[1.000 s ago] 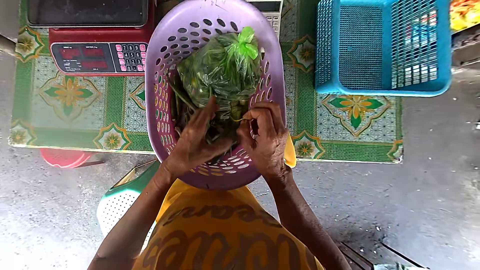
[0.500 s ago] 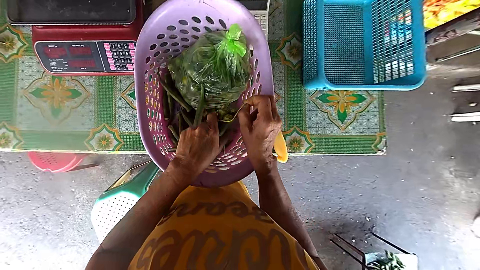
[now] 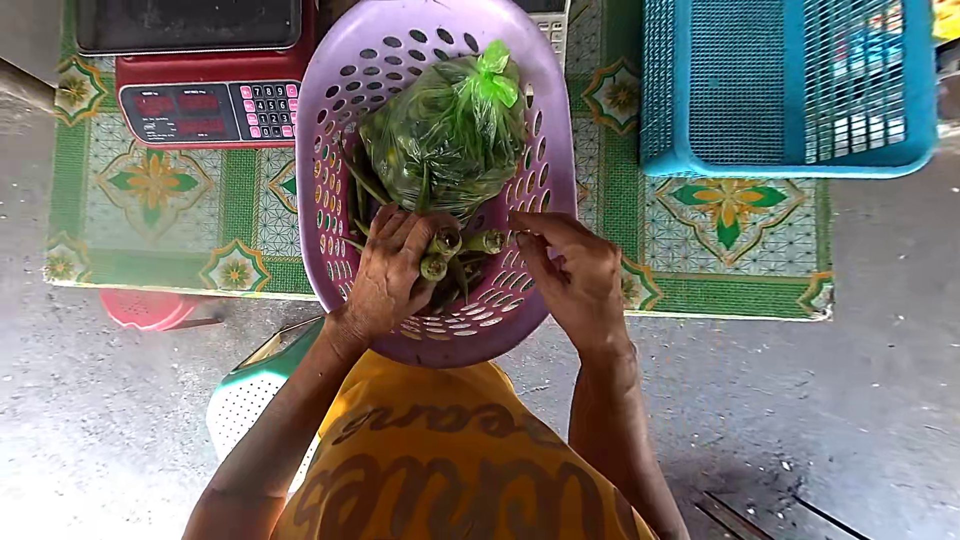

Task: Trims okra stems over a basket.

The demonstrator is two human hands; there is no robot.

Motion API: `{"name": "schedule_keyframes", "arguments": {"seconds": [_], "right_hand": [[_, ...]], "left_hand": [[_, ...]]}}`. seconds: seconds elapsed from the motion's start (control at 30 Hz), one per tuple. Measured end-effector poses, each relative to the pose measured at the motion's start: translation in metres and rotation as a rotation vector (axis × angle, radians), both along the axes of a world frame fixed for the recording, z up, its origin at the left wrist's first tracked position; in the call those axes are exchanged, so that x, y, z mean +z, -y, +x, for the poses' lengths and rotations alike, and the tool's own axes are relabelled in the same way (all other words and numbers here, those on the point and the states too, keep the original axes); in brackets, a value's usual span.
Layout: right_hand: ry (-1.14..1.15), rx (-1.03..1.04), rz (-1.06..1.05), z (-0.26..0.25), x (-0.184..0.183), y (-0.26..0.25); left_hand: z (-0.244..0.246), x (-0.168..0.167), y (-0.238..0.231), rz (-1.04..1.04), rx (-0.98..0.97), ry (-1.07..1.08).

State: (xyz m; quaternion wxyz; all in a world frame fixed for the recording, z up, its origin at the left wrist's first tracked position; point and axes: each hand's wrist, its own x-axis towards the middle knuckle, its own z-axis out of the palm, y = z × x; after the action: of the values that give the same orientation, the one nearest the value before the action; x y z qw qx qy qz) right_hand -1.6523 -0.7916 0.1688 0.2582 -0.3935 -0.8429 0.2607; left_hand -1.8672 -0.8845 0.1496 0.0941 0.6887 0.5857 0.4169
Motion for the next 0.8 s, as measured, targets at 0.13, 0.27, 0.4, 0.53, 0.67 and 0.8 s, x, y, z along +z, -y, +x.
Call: {"name": "schedule_keyframes", "arguments": {"seconds": [0.13,0.27,0.4,0.53,0.67,0.8], "right_hand": [[-0.312,0.133,-0.252,-0.010,0.015,0.020],[-0.427,0.127,-0.201,-0.020,0.015,0.027],[-0.354,0.070,-0.094,-0.014,0.015,0.022],[-0.337,0.062,-0.137,-0.003,0.010,0.016],[-0.492,0.064,-0.364,0.004,0.003,0.013],[-0.554,0.009,-0.528,0.008,-0.001,0.007]], "left_hand": [[0.008,-0.008,-0.003,0.002,-0.029,0.022],[0.015,-0.011,-0.007,0.048,-0.069,0.004],[0.015,-0.001,-0.002,-0.021,-0.006,0.180],[0.009,0.006,0.010,-0.125,0.065,0.644],[-0.001,0.011,-0.009,-0.175,0.079,1.201],[-0.010,0.011,-0.003,-0.294,0.027,1.279]]}}
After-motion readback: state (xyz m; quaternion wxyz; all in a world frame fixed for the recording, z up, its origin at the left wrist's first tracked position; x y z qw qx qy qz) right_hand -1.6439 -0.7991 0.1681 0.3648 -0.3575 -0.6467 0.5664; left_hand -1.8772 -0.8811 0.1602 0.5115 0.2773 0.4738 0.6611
